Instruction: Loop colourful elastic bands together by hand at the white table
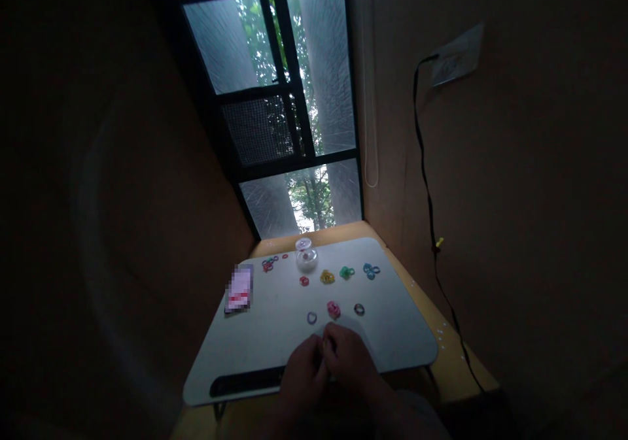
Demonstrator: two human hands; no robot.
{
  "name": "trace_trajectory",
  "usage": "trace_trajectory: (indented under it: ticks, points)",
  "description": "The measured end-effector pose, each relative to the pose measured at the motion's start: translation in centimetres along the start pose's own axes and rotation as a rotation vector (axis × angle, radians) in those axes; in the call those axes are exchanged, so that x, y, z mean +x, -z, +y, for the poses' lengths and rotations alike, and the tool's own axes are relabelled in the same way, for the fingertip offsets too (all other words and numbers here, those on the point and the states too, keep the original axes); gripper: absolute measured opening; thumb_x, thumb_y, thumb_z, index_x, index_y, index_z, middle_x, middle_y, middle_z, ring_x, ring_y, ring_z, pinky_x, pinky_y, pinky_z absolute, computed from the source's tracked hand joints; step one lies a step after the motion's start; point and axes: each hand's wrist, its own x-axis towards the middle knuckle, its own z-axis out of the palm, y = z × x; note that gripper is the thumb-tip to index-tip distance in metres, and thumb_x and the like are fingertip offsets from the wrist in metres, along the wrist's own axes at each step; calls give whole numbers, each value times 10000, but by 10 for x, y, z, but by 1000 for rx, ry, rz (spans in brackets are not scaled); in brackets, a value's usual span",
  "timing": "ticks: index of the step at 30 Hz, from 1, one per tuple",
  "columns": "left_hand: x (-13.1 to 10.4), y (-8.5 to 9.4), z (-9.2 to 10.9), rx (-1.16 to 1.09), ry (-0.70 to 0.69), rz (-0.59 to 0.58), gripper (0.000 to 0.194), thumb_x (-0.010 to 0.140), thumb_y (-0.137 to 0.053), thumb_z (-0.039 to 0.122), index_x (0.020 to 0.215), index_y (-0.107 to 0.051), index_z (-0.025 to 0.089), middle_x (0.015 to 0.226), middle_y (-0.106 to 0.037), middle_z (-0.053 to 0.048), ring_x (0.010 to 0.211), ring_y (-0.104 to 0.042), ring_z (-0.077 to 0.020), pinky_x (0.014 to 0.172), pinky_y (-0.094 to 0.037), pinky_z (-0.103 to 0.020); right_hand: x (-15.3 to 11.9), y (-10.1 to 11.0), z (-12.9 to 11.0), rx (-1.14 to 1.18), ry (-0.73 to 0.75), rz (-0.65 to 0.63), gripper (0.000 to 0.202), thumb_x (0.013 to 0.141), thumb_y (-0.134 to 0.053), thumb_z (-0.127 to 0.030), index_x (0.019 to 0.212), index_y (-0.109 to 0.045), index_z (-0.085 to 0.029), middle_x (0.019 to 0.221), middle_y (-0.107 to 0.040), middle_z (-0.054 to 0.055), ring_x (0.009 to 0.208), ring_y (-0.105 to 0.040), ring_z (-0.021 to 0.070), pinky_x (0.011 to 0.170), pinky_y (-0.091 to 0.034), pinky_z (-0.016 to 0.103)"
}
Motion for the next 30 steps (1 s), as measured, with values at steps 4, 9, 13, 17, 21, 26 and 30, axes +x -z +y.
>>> trace_trajectory:
  ticks: [4, 9, 13, 17, 21, 26, 30]
  points:
    - [-1, -1, 0, 3, -7, 9, 141, 915, -481, 298, 839, -553, 205, 807, -631, -38, 734, -560, -186, 666, -355, -296, 0, 0, 1, 7, 1, -2, 148, 853, -453, -199, 722, -522, -204, 690, -593, -8, 658, -545, 144, 617, -328, 249]
    - [-1, 0, 1, 0, 3, 16, 113, 895, -503, 286, 841, -558, 204, 822, -638, -41, 746, -564, -188, 672, -360, -295, -1, -2, 3, -18, -3, -3, 137, 841, -453, -183, 722, -519, -205, 692, -595, -7, 667, -543, 147, 625, -331, 251]
    - [-1, 0, 2, 12, -4, 3, 117, 899, -495, 286, 842, -554, 204, 819, -636, -39, 745, -566, -188, 667, -355, -293, -1, -1, 3, -20, -8, -12, 144, 852, -451, -190, 728, -524, -205, 698, -602, -5, 667, -546, 146, 626, -331, 249]
    - [-2, 0, 3, 16, -1, 2, 117, 904, -484, 279, 839, -542, 201, 822, -632, -39, 747, -565, -186, 670, -358, -290, -1, 0, 2, -15, -1, -10, 140, 852, -453, -187, 734, -527, -202, 709, -603, -2, 679, -549, 148, 632, -332, 249]
    - [-1, -1, 2, 13, -1, 7, 138, 914, -484, 305, 841, -542, 202, 816, -631, -39, 741, -565, -186, 664, -363, -285, -1, 0, 2, -19, 1, -9, 149, 861, -454, -188, 731, -525, -202, 710, -605, 0, 678, -540, 147, 632, -327, 252]
    - [0, -1, 1, 12, -10, 7, 126, 902, -500, 305, 840, -537, 202, 830, -638, -47, 756, -565, -188, 669, -369, -285, -1, -1, 2, -24, 13, -7, 154, 866, -459, -193, 722, -514, -205, 708, -602, -2, 681, -536, 147, 634, -329, 251]
    - [0, -2, -1, -9, 3, 10, 145, 913, -486, 314, 838, -538, 201, 812, -635, -41, 732, -556, -180, 664, -366, -284, -2, 0, 1, -17, 2, 0, 168, 871, -452, -193, 715, -509, -207, 689, -592, -7, 665, -537, 145, 621, -328, 247]
